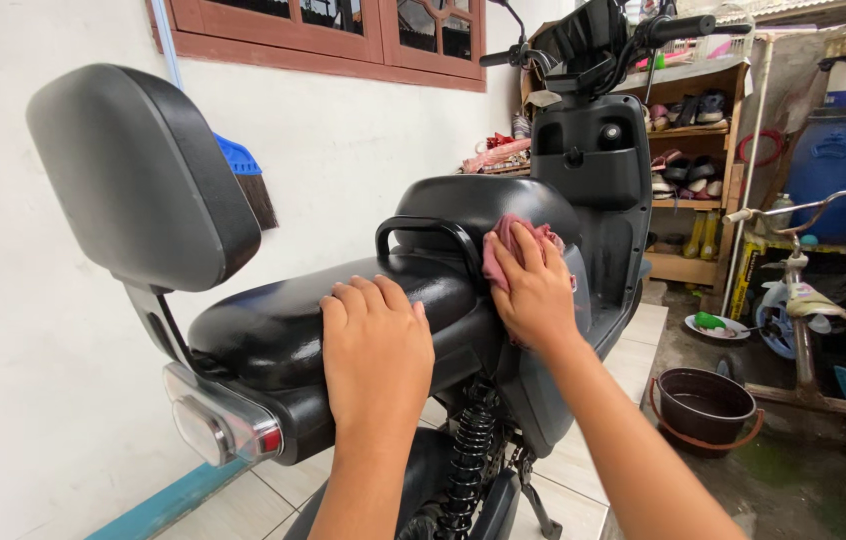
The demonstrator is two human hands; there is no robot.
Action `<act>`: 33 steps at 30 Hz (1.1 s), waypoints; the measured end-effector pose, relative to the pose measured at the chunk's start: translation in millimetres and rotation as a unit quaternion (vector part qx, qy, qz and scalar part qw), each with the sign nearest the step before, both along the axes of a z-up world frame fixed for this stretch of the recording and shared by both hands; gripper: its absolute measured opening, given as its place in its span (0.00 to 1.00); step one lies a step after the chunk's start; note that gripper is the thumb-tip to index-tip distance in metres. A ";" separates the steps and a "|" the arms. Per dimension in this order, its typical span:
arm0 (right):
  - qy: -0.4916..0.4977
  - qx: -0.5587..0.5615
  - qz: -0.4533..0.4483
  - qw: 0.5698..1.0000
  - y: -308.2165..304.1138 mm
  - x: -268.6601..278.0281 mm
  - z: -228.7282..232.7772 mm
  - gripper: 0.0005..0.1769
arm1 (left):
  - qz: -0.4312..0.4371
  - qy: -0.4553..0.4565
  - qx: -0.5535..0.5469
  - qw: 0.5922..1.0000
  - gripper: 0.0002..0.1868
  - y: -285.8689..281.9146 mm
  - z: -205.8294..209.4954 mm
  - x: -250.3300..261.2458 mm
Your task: The person wipes the rear seat, backrest, and rear fender of a black motorcycle using a pink cloth. They repeatedly rub the same areas, including the suspension springs and license plate holder, without visible dirt removal or a clear final state.
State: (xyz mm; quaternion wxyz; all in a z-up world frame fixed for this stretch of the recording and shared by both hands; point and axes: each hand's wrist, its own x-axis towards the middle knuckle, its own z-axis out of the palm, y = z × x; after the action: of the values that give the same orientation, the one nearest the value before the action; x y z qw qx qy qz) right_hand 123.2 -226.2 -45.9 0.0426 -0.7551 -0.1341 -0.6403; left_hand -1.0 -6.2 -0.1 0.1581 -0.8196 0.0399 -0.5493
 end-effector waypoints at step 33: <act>0.021 0.161 0.005 0.987 -17.4 15.0 -16.6 0.18 | -0.004 0.147 0.022 0.989 0.34 -92.0 8.1 117.4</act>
State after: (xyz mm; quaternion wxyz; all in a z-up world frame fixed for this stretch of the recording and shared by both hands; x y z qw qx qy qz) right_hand 138.2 -243.6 -62.5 0.1698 -0.7510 -0.0317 -0.6373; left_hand 116.4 -98.2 8.0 0.1661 -0.8877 0.0784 -0.4221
